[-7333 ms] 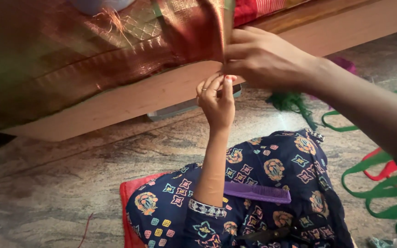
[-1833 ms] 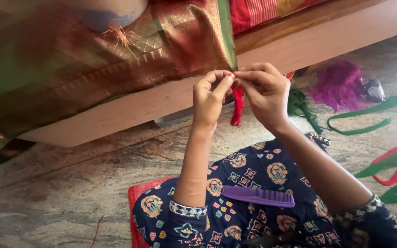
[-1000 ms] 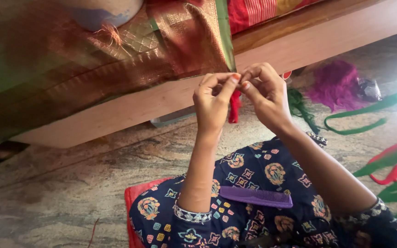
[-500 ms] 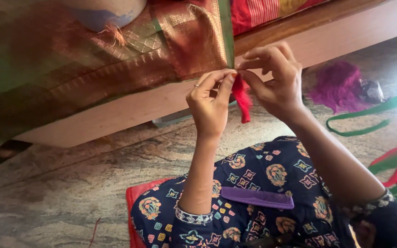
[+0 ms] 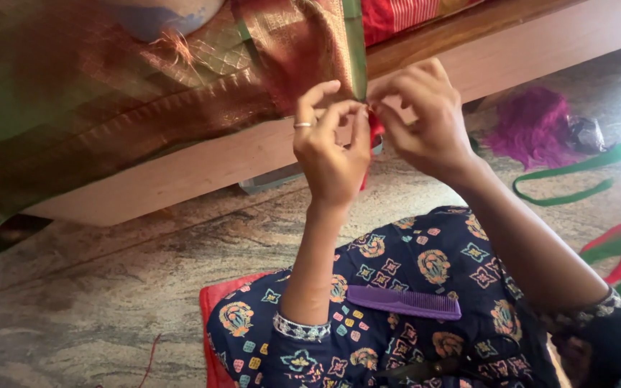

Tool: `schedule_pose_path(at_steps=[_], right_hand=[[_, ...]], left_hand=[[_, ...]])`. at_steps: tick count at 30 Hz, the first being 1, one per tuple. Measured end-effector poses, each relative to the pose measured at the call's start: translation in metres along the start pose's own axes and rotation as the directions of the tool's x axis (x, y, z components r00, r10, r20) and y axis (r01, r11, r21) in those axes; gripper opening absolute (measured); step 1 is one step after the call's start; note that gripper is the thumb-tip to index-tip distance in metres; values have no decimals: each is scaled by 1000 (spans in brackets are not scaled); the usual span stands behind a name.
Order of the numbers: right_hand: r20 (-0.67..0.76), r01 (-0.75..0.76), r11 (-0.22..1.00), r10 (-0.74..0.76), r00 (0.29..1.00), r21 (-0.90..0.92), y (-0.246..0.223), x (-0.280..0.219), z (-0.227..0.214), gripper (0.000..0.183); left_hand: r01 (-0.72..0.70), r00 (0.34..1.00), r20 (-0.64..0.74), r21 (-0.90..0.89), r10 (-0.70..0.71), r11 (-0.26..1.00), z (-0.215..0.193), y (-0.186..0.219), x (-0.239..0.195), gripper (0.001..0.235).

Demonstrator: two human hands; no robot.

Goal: The recorder is attaching and trimming decorative red thread tassels to the edge of a saree.

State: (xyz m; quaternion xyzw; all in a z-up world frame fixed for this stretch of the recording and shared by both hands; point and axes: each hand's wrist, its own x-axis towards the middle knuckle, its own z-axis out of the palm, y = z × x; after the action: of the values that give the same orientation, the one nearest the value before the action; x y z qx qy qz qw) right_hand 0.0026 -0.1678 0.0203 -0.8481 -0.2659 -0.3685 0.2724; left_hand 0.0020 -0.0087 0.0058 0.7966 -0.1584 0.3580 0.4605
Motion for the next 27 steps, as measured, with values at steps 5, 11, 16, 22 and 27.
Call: schedule_pose_path(at_steps=[5, 11, 16, 22, 27], right_hand=[[27, -272, 877, 285, 958, 397, 4, -12, -1, 10], [91, -239, 875, 221, 971, 420, 0, -9, 0, 14], [117, -364, 771, 358, 926, 523, 10, -19, 10, 6], [268, -323, 125, 327, 906, 938, 21, -13, 18, 10], [240, -254, 4, 313, 919, 967, 32, -15, 36, 9]], left_hand=[[168, 986, 35, -267, -165, 949, 8, -13, -7, 6], [328, 944, 143, -506, -297, 798, 10, -19, -7, 9], [348, 938, 188, -502, -292, 792, 6, -18, -5, 10], [273, 962, 84, -309, -260, 911, 6, -26, -1, 13], [271, 963, 189, -660, -193, 701, 8, -44, -7, 34]])
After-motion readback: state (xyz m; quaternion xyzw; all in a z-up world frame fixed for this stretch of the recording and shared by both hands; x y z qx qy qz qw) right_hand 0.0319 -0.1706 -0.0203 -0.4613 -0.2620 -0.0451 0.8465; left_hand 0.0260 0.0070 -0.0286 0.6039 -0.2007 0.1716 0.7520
